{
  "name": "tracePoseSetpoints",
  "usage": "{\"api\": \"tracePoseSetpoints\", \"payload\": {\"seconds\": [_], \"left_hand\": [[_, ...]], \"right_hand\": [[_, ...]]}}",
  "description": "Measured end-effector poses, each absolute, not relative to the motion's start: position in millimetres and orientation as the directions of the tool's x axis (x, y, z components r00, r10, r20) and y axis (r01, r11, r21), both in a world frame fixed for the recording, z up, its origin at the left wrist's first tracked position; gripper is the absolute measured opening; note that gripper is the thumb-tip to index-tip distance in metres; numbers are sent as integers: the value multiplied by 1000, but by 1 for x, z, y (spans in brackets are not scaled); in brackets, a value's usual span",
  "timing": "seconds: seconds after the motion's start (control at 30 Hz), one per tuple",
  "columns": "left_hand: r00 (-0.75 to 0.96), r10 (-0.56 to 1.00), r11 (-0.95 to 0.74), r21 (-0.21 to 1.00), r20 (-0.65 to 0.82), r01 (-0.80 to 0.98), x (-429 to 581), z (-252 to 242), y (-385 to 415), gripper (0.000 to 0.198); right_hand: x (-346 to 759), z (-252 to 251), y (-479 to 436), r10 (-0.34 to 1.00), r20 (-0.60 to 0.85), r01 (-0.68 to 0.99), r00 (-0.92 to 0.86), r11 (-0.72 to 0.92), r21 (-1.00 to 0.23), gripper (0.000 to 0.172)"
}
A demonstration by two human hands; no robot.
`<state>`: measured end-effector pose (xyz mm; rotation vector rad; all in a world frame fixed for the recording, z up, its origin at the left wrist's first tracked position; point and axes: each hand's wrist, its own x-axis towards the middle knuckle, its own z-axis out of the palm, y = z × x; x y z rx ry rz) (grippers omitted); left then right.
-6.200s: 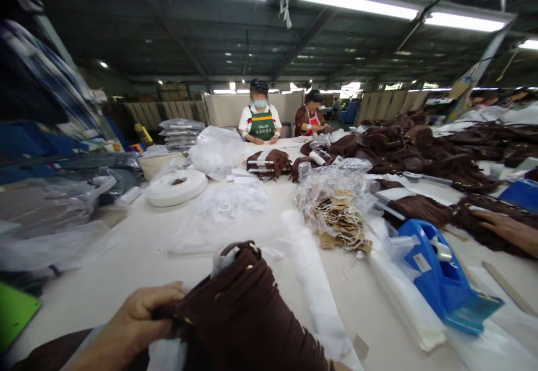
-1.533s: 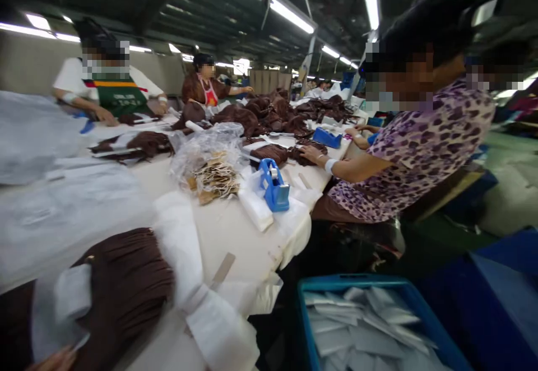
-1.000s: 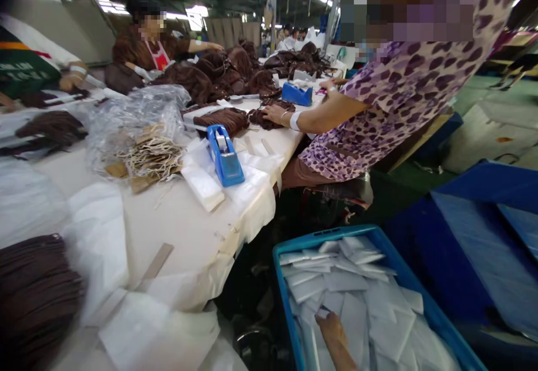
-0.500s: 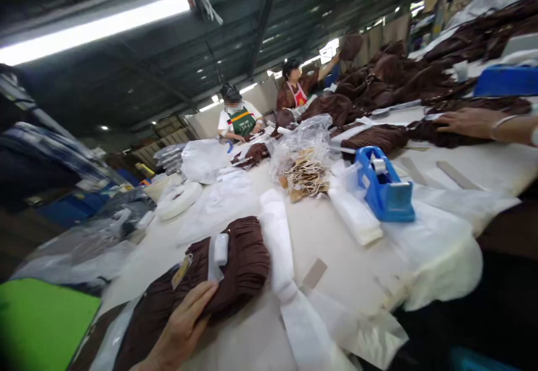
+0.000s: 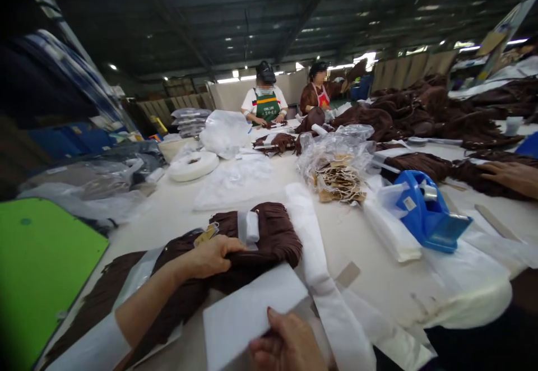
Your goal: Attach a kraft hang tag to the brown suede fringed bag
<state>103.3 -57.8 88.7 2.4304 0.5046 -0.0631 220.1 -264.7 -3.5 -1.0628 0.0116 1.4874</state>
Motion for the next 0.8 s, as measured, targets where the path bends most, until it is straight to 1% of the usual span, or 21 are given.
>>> {"api": "tracePoseSetpoints", "payload": {"seconds": [0.07,0.13,0.23,0.3,0.4,0.47,0.53,0.63,0.7,0.73,0.77,0.8], "left_hand": [[937,314,-730,593,-151,340,102,90,-60,59],[948,288,-741,596,-133,309,100,91,-62,65],[959,265,-760,591,-99,271,98,89,-64,70],[966,249,-773,586,-71,242,97,86,-67,67],[969,245,-797,566,-15,210,94,75,-77,54],[959,280,-810,545,35,217,92,63,-87,47],[940,329,-820,521,94,235,90,48,-97,46],[897,360,-884,400,255,241,85,20,-108,48],[865,323,-937,259,384,235,81,3,-113,47],[849,292,-955,185,440,232,80,-4,-115,47],[835,263,-965,128,483,230,78,-9,-116,47],[818,230,-971,69,528,228,78,-12,-118,46]], "right_hand": [[209,9,-244,744,-622,-826,245,-176,-536,43],[204,17,-231,725,-616,-827,309,-114,-550,46],[199,18,-221,742,-578,-800,340,-95,-592,41],[195,17,-214,756,-553,-788,349,-83,-610,36],[192,15,-201,768,-532,-775,357,-75,-627,28],[194,15,-194,785,-524,-759,331,-108,-642,22],[199,13,-191,801,-527,-731,284,-174,-659,18],[206,9,-199,799,-570,-661,190,-325,-676,18],[211,7,-211,784,-608,-596,124,-431,-677,27],[214,7,-217,796,-595,-513,108,-468,-719,33],[218,8,-223,832,-540,-379,124,-464,-801,38],[224,10,-227,888,-426,-190,171,-395,-899,39]]}}
